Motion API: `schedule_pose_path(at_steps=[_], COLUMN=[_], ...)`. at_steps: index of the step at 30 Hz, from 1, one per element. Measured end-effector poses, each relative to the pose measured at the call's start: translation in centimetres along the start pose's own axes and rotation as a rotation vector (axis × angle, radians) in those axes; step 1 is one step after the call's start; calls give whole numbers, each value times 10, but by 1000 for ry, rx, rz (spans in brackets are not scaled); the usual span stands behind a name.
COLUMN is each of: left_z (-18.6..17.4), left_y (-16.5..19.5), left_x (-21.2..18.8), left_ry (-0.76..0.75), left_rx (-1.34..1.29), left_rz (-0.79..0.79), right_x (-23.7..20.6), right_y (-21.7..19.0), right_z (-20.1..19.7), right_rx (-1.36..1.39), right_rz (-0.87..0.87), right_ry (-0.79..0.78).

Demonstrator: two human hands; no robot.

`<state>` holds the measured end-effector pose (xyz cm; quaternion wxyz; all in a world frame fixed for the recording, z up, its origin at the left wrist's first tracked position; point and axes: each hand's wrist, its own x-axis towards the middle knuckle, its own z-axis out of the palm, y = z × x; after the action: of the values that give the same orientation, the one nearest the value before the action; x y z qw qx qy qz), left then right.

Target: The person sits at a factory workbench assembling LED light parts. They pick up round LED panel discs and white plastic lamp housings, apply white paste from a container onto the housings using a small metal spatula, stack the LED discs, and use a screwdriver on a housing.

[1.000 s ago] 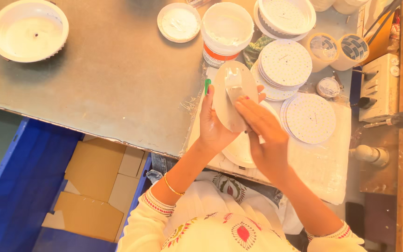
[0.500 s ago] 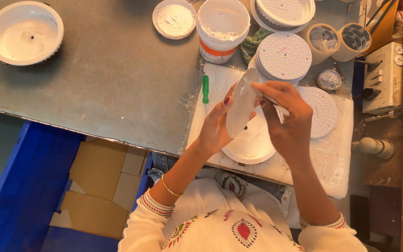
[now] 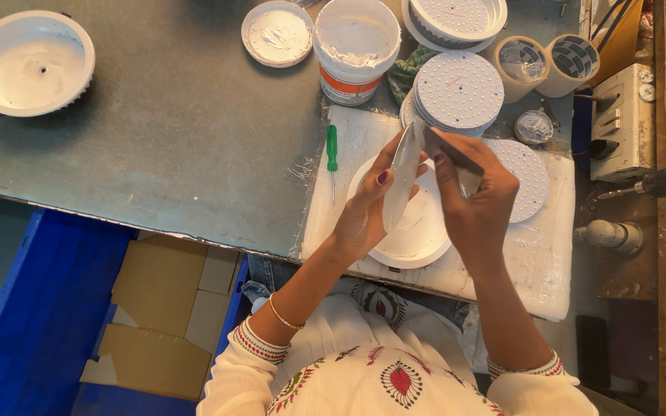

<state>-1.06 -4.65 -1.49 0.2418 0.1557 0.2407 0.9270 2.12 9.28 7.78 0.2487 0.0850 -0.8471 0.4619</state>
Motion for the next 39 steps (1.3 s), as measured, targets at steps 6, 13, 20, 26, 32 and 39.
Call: schedule_pose_path(at_steps=[6, 13, 20, 26, 32, 39], left_z=[1, -1, -15, -19, -6, 1], left_y=[-5, -14, -18, -11, -7, 10], left_x=[2, 4, 9, 4, 2, -3], left_ry=[11, 57, 168, 163, 93, 100], left_rx=[35, -119, -357, -397, -344, -435], left_rz=[50, 32, -80, -184, -228, -234], right_x=[-11, -33, -49, -16, 15, -17], right_y=[-11, -20, -12, 22, 51, 60], right_z=[-1, -1, 2, -17, -10, -7], right_rx=[47, -55, -114, -142, -142, -152], right_rz=[59, -6, -262, -309, -458, -398], right_ry=[-53, -77, -143, -148, -151, -168])
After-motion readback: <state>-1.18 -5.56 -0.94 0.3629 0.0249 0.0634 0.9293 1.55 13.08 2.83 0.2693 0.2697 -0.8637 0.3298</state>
